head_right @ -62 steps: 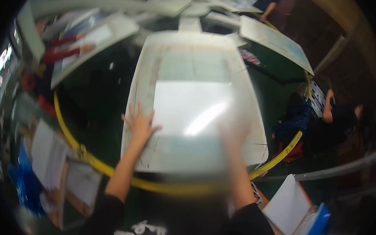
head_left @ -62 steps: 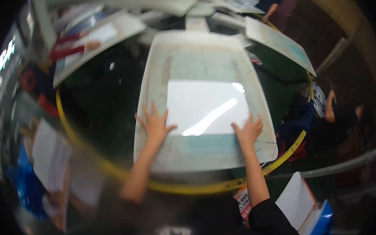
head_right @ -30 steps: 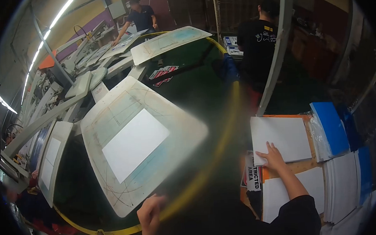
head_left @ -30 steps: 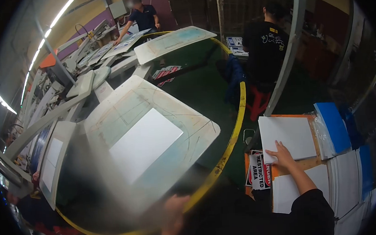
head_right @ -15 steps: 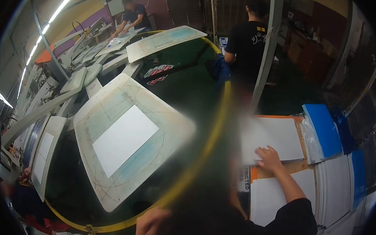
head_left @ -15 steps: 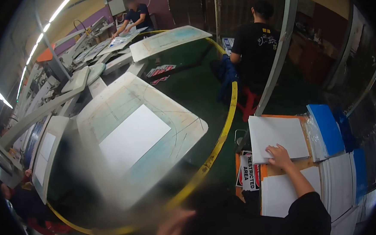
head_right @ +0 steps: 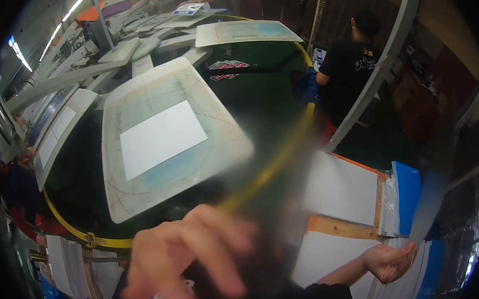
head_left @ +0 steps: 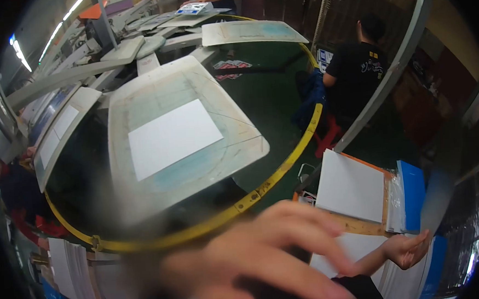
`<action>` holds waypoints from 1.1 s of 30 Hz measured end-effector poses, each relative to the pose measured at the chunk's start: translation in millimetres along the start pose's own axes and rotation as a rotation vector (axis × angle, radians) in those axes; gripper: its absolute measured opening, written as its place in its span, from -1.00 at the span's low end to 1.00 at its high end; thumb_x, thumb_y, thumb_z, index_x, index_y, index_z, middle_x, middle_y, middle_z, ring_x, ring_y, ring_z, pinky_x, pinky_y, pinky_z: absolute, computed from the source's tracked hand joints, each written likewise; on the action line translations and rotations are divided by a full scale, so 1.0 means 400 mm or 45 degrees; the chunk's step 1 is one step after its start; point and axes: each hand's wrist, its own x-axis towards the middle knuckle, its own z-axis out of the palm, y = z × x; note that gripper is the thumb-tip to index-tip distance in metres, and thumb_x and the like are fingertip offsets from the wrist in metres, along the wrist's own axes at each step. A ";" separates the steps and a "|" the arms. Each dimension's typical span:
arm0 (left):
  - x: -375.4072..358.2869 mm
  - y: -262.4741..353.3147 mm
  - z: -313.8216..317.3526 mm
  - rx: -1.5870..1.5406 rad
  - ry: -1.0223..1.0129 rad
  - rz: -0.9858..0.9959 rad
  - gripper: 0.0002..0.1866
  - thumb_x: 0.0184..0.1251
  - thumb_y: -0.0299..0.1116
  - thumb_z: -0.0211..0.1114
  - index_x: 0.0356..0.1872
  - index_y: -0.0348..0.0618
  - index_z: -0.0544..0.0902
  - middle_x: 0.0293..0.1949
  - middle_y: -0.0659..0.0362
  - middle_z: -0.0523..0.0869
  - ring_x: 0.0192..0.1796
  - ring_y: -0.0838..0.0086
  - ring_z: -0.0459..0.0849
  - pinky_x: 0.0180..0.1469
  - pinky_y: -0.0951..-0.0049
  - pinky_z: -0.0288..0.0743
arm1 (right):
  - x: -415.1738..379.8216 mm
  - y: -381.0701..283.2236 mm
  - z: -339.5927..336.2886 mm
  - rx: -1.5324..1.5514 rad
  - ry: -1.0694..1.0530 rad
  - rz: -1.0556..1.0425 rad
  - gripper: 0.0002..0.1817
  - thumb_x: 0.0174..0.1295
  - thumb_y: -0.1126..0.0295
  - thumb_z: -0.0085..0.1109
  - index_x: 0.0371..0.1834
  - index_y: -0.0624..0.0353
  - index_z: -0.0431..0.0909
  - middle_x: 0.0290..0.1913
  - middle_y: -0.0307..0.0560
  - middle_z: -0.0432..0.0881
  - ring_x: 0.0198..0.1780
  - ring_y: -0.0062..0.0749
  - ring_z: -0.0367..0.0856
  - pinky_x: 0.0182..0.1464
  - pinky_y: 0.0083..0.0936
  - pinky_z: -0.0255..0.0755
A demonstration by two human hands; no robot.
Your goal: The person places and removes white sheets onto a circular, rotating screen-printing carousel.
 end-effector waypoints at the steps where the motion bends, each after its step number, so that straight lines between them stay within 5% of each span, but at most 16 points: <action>1: 0.017 -0.027 0.012 -0.113 -0.042 0.061 -0.70 0.27 -0.18 0.15 -0.13 -0.14 0.63 -0.11 -0.14 0.61 0.07 0.06 0.46 0.16 0.09 0.25 | 0.024 -0.006 0.021 0.132 0.193 0.069 -0.94 0.08 0.70 0.16 -0.48 0.48 0.62 -0.33 0.23 0.66 -0.31 -0.15 0.69 -0.22 -0.45 0.61; 7: 0.037 -0.072 0.065 -0.405 -0.093 0.151 -0.70 0.25 -0.25 0.22 -0.06 -0.15 0.58 -0.07 -0.05 0.59 0.06 0.19 0.48 0.16 0.21 0.27 | 0.020 0.028 0.022 0.355 0.471 0.015 -0.94 0.06 0.71 0.16 -0.42 0.50 0.62 -0.40 0.22 0.66 -0.32 -0.15 0.68 -0.29 -0.48 0.58; 16: -0.036 -0.188 0.042 -0.497 0.144 0.041 -0.62 0.21 -0.35 0.32 0.04 -0.17 0.52 -0.01 0.07 0.56 0.04 0.39 0.50 0.15 0.38 0.30 | 0.002 -0.101 0.020 0.064 0.228 -0.041 -0.87 0.11 0.60 0.17 -0.53 0.47 0.63 -0.37 0.20 0.67 -0.35 -0.05 0.65 -0.27 -0.27 0.51; 17: -0.057 -0.213 0.033 -0.502 0.161 -0.030 -0.61 0.21 -0.36 0.33 0.06 -0.18 0.51 -0.01 0.08 0.56 0.03 0.41 0.51 0.15 0.39 0.31 | 0.007 -0.140 0.019 0.024 0.081 -0.062 -0.88 0.16 0.56 0.12 -0.42 0.40 0.62 -0.35 0.22 0.67 -0.27 0.00 0.67 0.00 -0.13 0.46; 22: -0.030 -0.165 0.049 -0.554 0.388 -1.005 -0.35 0.31 -0.30 0.23 0.38 -0.10 0.18 0.12 0.00 0.49 0.12 0.40 0.48 0.19 0.41 0.32 | -0.051 -0.234 0.046 0.118 0.013 -0.397 -0.83 0.30 0.33 0.04 -0.08 0.03 0.48 -0.04 0.26 0.59 0.13 0.12 0.49 0.41 0.13 -0.20; 23: -0.052 -0.193 0.063 -0.719 0.296 -0.709 -0.28 0.36 -0.27 0.16 0.45 -0.05 -0.01 0.23 -0.06 0.40 0.24 0.35 0.41 0.27 0.36 0.26 | -0.064 -0.261 0.053 0.120 -0.006 -0.441 -0.81 0.31 0.28 0.02 -0.05 0.00 0.46 0.02 0.28 0.55 0.20 0.14 0.41 0.41 0.13 -0.25; 27: -0.051 -0.156 0.032 -0.163 0.332 -0.785 -0.36 0.37 -0.37 0.12 0.40 -0.24 0.06 0.19 0.00 0.44 0.17 0.46 0.45 0.21 0.47 0.28 | -0.200 -0.359 0.024 0.308 -0.540 -0.206 -0.63 0.34 0.06 -0.10 0.12 -0.05 0.33 0.19 0.37 0.36 0.38 0.24 0.08 0.41 0.18 -0.39; 31: -0.080 -0.140 -0.034 -0.074 0.780 -1.067 -0.53 0.38 -0.47 0.07 0.29 -0.33 0.28 0.00 0.17 0.57 -0.01 0.67 0.48 0.03 0.60 0.38 | -0.280 -0.420 0.033 0.756 -1.133 -0.018 -0.25 0.26 -0.24 -0.19 0.39 -0.01 0.07 0.39 0.41 0.02 0.46 0.28 -0.22 0.39 0.19 -0.46; 33: -0.138 -0.124 -0.089 0.118 0.801 -1.096 -0.55 0.38 -0.48 0.07 0.27 -0.32 0.31 -0.01 0.17 0.58 -0.02 0.65 0.50 0.02 0.58 0.40 | -0.239 -0.489 0.091 0.968 -1.215 -0.010 -0.12 0.20 -0.31 -0.16 0.45 0.03 -0.01 0.45 0.33 -0.12 0.48 0.25 -0.32 0.40 0.13 -0.45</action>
